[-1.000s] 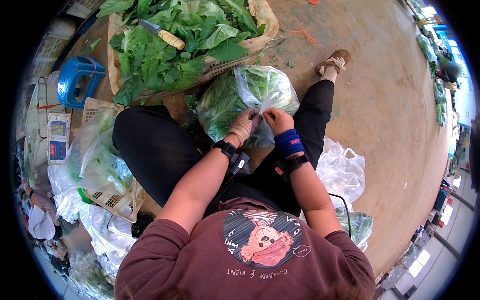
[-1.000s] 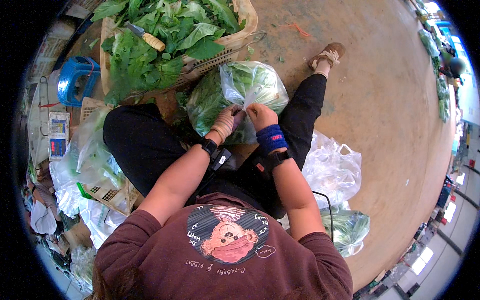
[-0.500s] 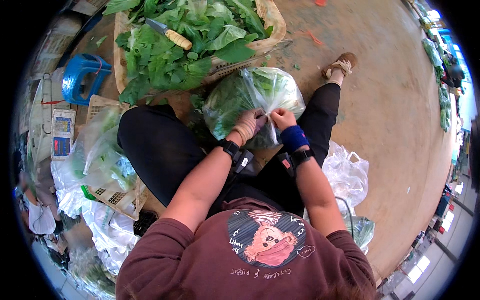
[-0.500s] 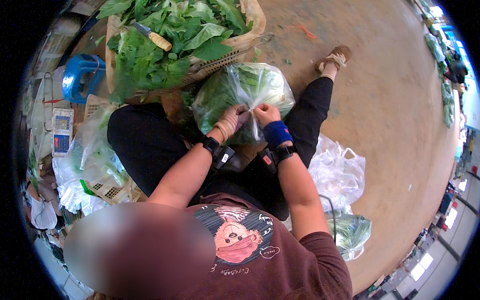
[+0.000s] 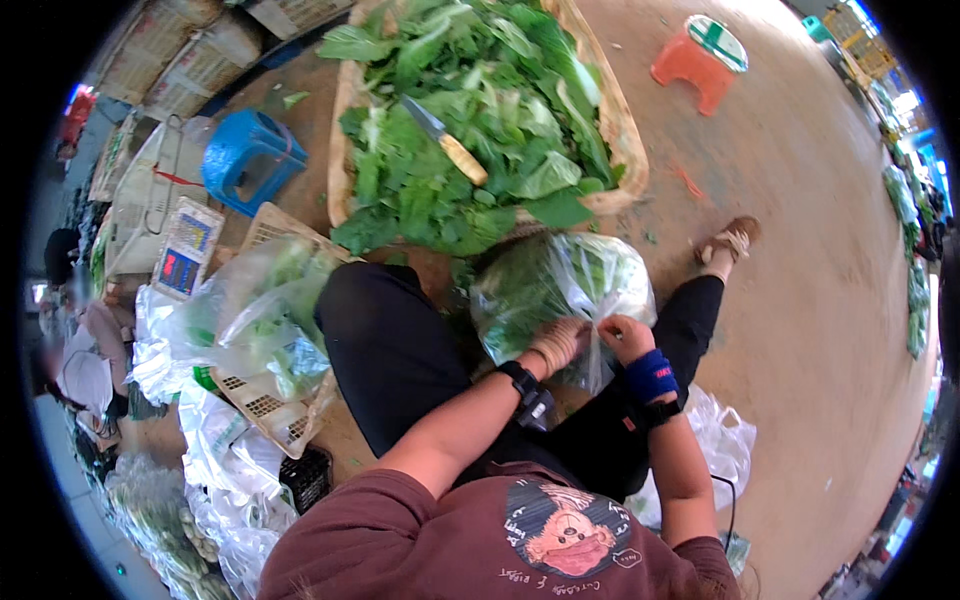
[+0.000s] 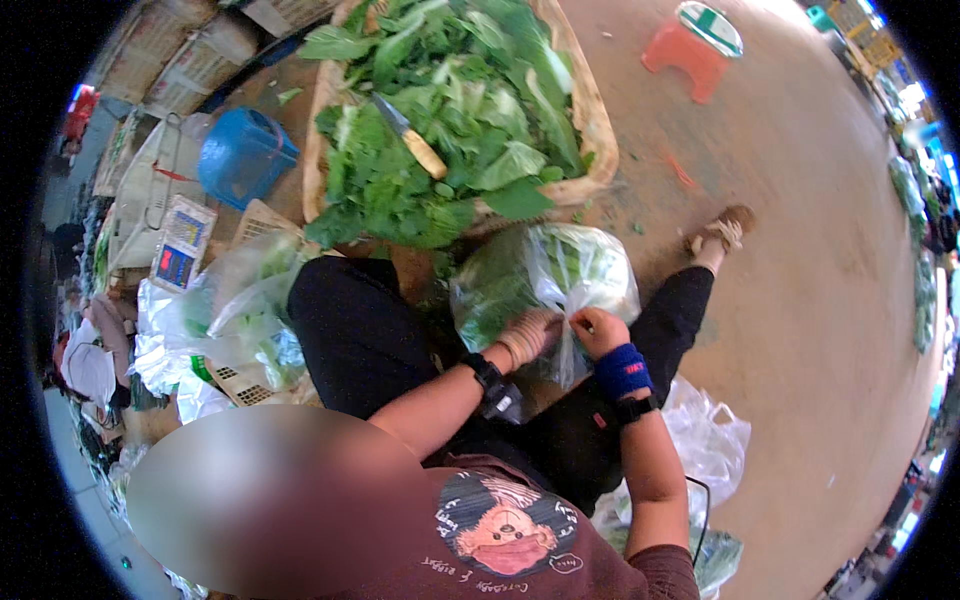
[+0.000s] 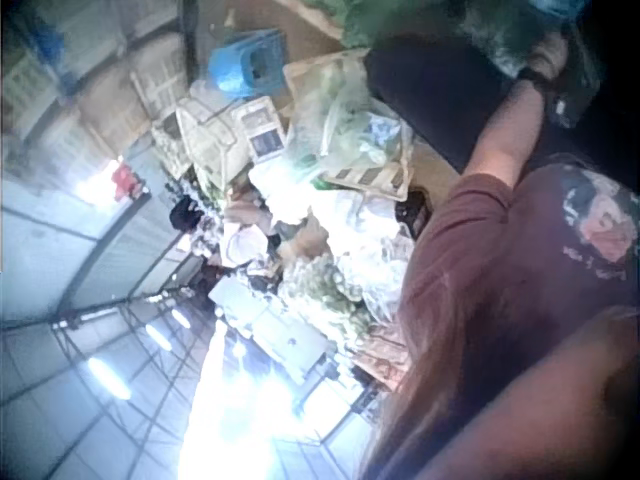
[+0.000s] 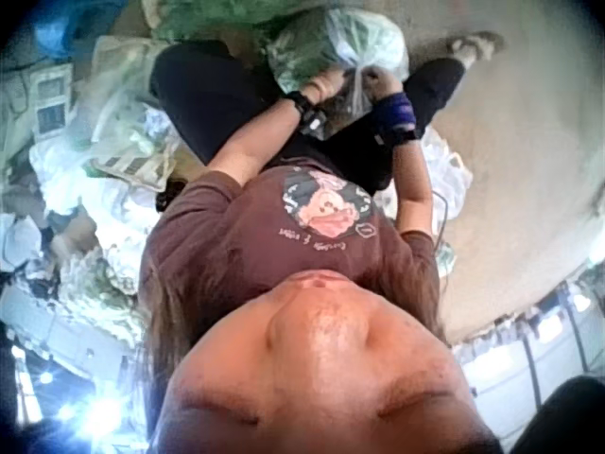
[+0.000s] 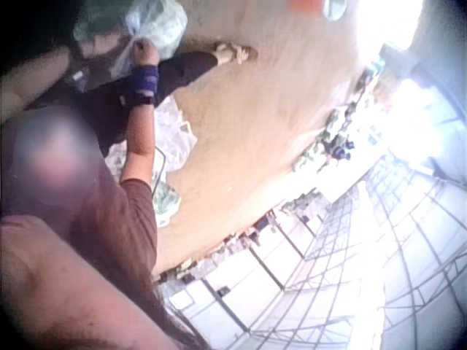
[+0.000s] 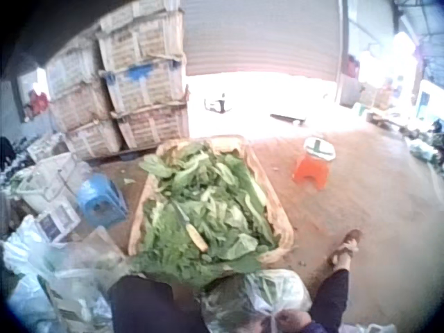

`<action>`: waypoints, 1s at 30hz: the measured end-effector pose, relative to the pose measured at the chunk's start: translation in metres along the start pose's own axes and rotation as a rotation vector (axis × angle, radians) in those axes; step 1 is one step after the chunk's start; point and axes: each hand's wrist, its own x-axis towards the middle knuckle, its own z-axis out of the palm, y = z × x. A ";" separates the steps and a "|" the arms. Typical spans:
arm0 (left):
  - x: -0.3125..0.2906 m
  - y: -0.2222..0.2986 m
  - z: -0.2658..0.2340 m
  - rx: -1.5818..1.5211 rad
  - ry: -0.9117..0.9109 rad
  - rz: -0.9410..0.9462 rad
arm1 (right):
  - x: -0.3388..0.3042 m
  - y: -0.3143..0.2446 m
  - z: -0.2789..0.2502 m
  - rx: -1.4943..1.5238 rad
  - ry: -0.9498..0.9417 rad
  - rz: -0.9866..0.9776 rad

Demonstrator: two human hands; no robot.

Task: The person trims the base of leafy green vegetables using a knife and packs them into plastic bags, occasionally weighing the bags on a scale.

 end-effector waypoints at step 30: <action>-0.011 0.006 0.009 -0.123 0.240 -0.094 | -0.006 -0.037 0.031 -0.147 0.341 0.194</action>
